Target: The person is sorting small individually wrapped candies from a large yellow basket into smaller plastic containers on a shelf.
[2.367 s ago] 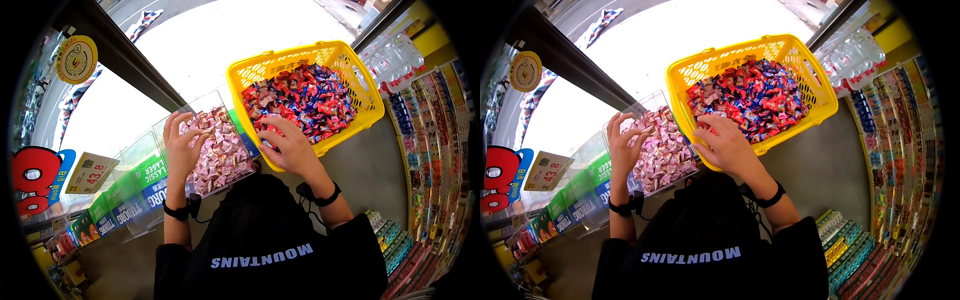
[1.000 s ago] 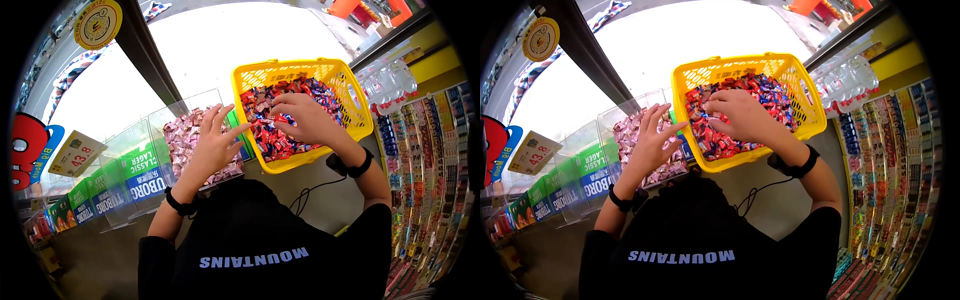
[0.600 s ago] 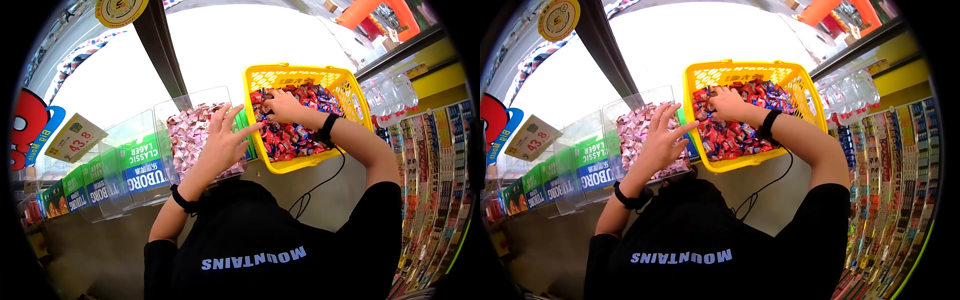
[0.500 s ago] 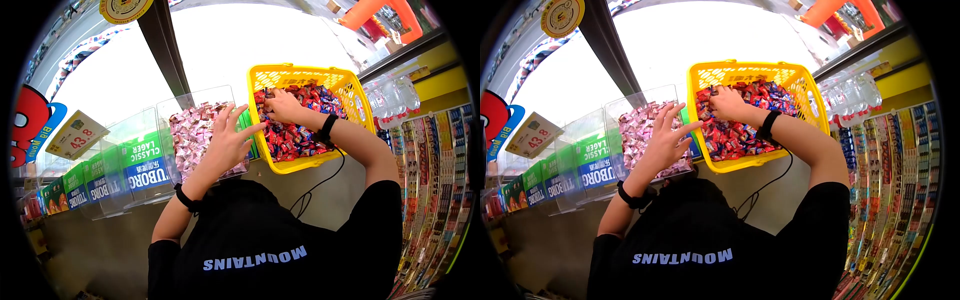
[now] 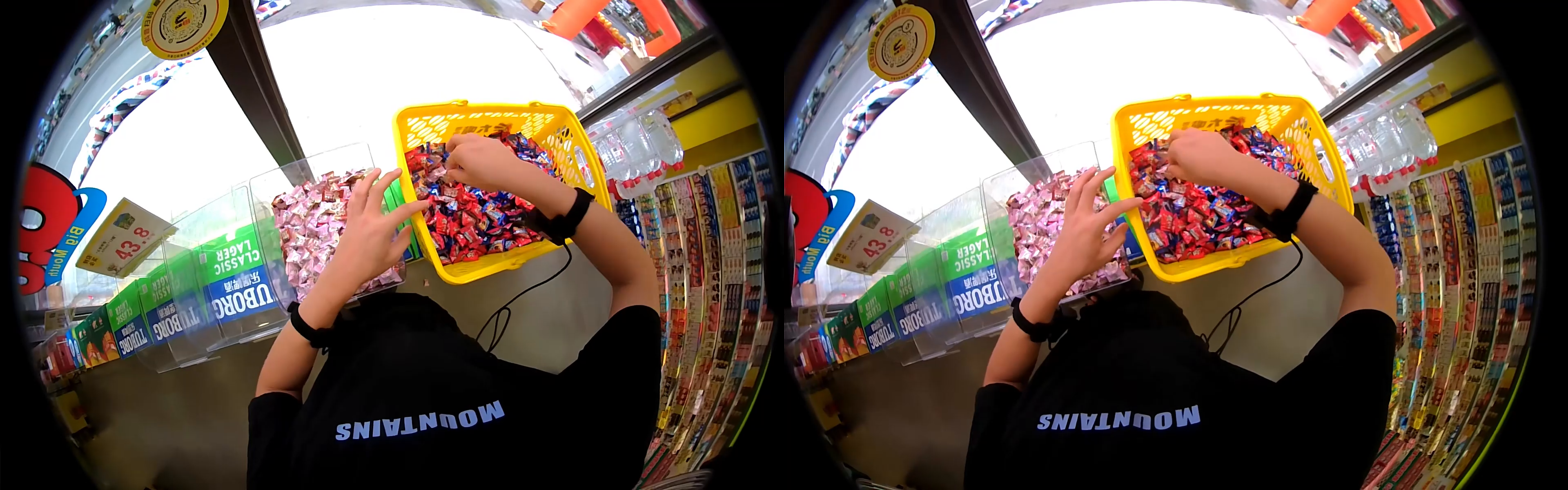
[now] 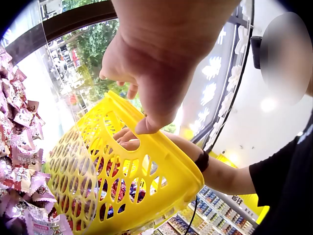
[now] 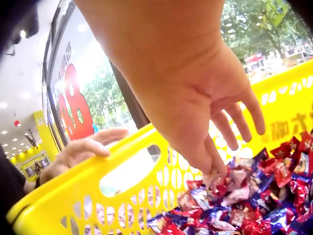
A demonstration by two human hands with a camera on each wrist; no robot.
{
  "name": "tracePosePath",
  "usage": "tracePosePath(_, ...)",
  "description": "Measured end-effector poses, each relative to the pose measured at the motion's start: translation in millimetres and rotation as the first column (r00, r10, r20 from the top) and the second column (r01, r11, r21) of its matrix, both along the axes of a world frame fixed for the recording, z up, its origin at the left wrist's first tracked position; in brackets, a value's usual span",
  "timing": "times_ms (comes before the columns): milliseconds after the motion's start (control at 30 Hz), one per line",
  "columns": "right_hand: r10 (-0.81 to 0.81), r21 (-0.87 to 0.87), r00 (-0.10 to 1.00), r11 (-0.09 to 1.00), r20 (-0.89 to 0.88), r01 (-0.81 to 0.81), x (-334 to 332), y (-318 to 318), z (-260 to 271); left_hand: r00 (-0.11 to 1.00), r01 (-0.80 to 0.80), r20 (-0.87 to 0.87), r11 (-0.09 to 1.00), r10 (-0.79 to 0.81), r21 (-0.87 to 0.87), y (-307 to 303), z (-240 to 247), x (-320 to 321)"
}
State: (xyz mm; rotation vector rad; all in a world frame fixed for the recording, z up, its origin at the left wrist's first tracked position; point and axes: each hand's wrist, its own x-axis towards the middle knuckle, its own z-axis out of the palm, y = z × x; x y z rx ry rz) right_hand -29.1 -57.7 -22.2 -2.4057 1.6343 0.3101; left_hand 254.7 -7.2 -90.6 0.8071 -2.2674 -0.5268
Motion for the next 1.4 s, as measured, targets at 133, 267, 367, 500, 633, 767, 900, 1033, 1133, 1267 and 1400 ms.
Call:
tracePosePath(133, 0.139, -0.217, 0.935, 0.974, 0.325, -0.07, 18, 59, 40, 1.0, -0.008, -0.026, 1.0, 0.008, 0.021, 1, 13, 4)
tracePosePath(267, 0.27, -0.399, 0.84, 0.914, 0.472, -0.069, 37, 108, 29, 0.994, 0.113, 0.007, 0.994, -0.113, 0.005, 0, 28, 14)
tracePosePath(367, 0.248, -0.413, 0.812, 0.91, 0.529, -0.009, 50, 129, 22, 0.985, 0.159, -0.049, 0.985, -0.163, -0.067, 5, 31, 14)
tracePosePath(500, 0.252, -0.478, 0.768, 0.875, 0.589, 0.079, 59, 135, 3, 0.987, 0.136, -0.071, 0.985, -0.144, -0.107, 8, 28, 16)
tracePosePath(633, 0.234, -0.497, 0.755, 0.857, 0.612, 0.137, 70, 139, -6, 0.992, 0.125, -0.018, 0.987, -0.127, -0.097, 12, 30, 23)
tracePosePath(767, 0.291, -0.557, 0.747, 0.821, 0.597, 0.125, 75, 138, -17, 0.993, 0.112, 0.035, 0.986, -0.108, -0.12, 14, 30, 29)
tracePosePath(900, 0.387, -0.652, 0.764, 0.756, 0.516, 0.057, 78, 137, -25, 0.991, 0.123, 0.054, 0.992, -0.123, 0.001, 20, 41, 37)
tracePosePath(1033, 0.435, -0.672, 0.762, 0.741, 0.481, 0.001, 78, 137, -28, 0.99, 0.124, 0.07, 0.992, -0.126, 0.028, 20, 38, 40)
tracePosePath(1133, 0.42, -0.658, 0.767, 0.753, 0.485, 0.003, 79, 139, -28, 0.988, 0.131, 0.074, 0.991, -0.133, 0.041, 20, 39, 40)
tracePosePath(1267, 0.4, -0.64, 0.77, 0.768, 0.497, 0.014, 80, 140, -27, 0.988, 0.128, 0.085, 0.991, -0.131, 0.04, 19, 38, 41)
tracePosePath(1400, 0.347, -0.633, 0.797, 0.772, 0.494, 0.056, 83, 138, -21, 0.987, 0.108, 0.123, 0.994, -0.108, 0.008, 16, 35, 45)
